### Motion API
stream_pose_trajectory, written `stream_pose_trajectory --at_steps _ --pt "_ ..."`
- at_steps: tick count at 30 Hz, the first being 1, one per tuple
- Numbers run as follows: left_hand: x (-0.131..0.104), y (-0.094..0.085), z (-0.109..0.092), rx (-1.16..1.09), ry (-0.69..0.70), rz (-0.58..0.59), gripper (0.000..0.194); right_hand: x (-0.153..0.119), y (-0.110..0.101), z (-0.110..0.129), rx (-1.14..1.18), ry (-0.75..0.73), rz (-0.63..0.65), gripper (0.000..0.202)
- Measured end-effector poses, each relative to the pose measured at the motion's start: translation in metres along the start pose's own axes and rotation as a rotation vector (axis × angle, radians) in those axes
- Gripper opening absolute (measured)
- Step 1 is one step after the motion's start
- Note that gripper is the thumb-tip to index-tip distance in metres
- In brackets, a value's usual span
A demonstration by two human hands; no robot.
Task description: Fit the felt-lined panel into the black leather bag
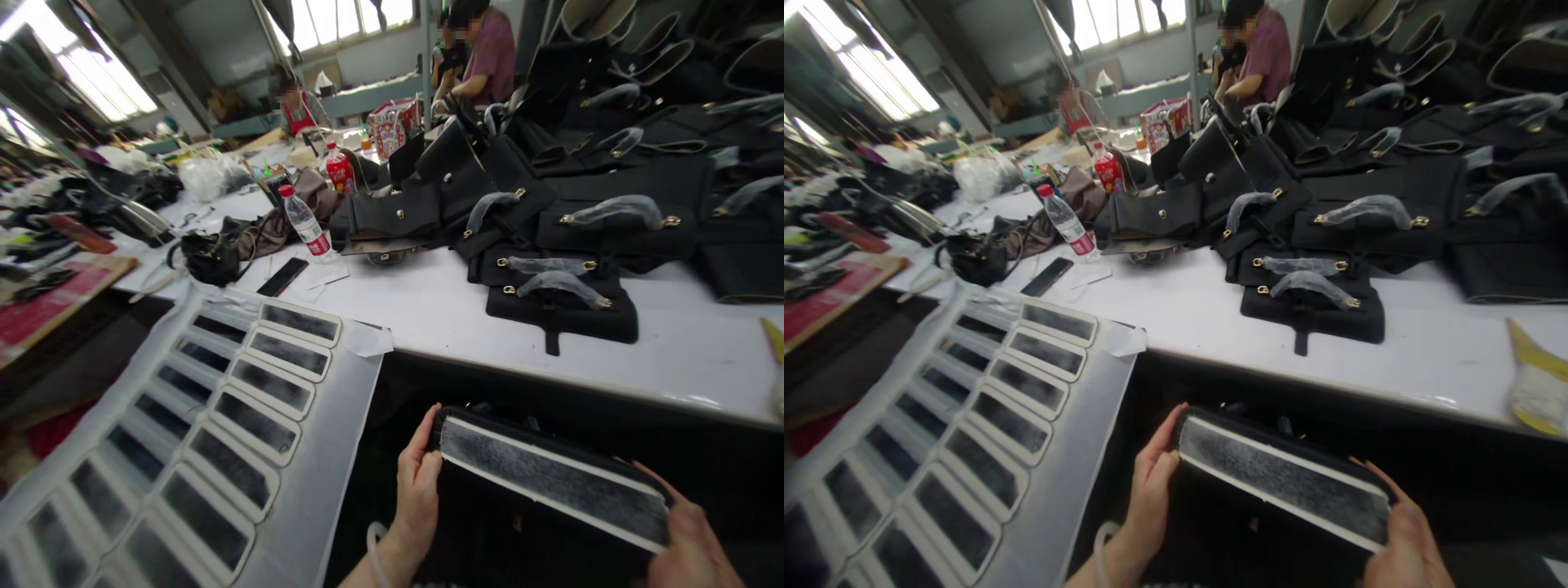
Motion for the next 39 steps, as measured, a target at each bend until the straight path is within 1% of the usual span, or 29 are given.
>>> stream_pose_trajectory --at_steps 3,6,10,12,15,17,19,23,27,29,32,36,39 --pt "-0.001 -0.001 0.001 -0.020 -0.014 0.038 0.055 -0.002 0.000 -0.001 -0.052 0.005 -0.012 0.053" --pt "-0.002 -0.001 0.001 -0.081 -0.056 0.093 0.056 -0.004 0.001 -0.005 -0.010 0.001 -0.006 0.052" --pt "0.004 -0.001 -0.002 -0.048 -0.019 0.071 0.050 0.000 0.004 -0.016 0.148 0.022 0.022 0.051" --pt "0.008 0.001 -0.003 -0.031 -0.010 0.075 0.050 0.004 0.006 -0.021 0.164 0.025 0.026 0.049" --pt "0.012 0.001 0.000 -0.017 -0.010 0.084 0.051 0.010 0.007 -0.025 0.155 -0.018 0.029 0.049" --pt "0.016 -0.001 0.004 0.004 -0.012 0.082 0.051 0.012 0.010 -0.026 0.247 -0.054 0.059 0.054" --pt "0.019 -0.003 0.010 0.033 -0.021 0.110 0.053 0.015 0.013 -0.029 0.332 -0.066 0.095 0.060" --pt "0.023 -0.007 0.017 0.016 -0.019 0.084 0.053 0.018 0.014 -0.035 0.443 -0.054 0.129 0.068" --pt "0.024 -0.006 0.017 -0.032 -0.054 0.075 0.052 0.019 0.017 -0.040 0.559 -0.019 0.237 0.065" --pt "0.027 -0.005 0.015 -0.012 -0.036 0.072 0.053 0.022 0.019 -0.043 0.589 -0.006 0.272 0.066" --pt "0.033 -0.003 0.014 0.010 0.027 0.059 0.053 0.030 0.022 -0.049 0.589 0.004 0.263 0.069" --pt "0.035 -0.001 0.014 0.090 0.058 0.111 0.054 0.032 0.022 -0.049 0.585 -0.003 0.223 0.065" --pt "0.033 0.000 0.014 0.068 0.015 0.147 0.055 0.026 0.022 -0.042 0.621 0.019 0.297 0.060"
Point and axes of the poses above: each hand's wrist, its own x-axis towards the middle knuckle, its own y-axis out of the palm, z = x × y, the point moved 6 cm from there along x, towards the middle knuckle, and after that the axes turned 3 degrees about -z, right-handed, at the moved point
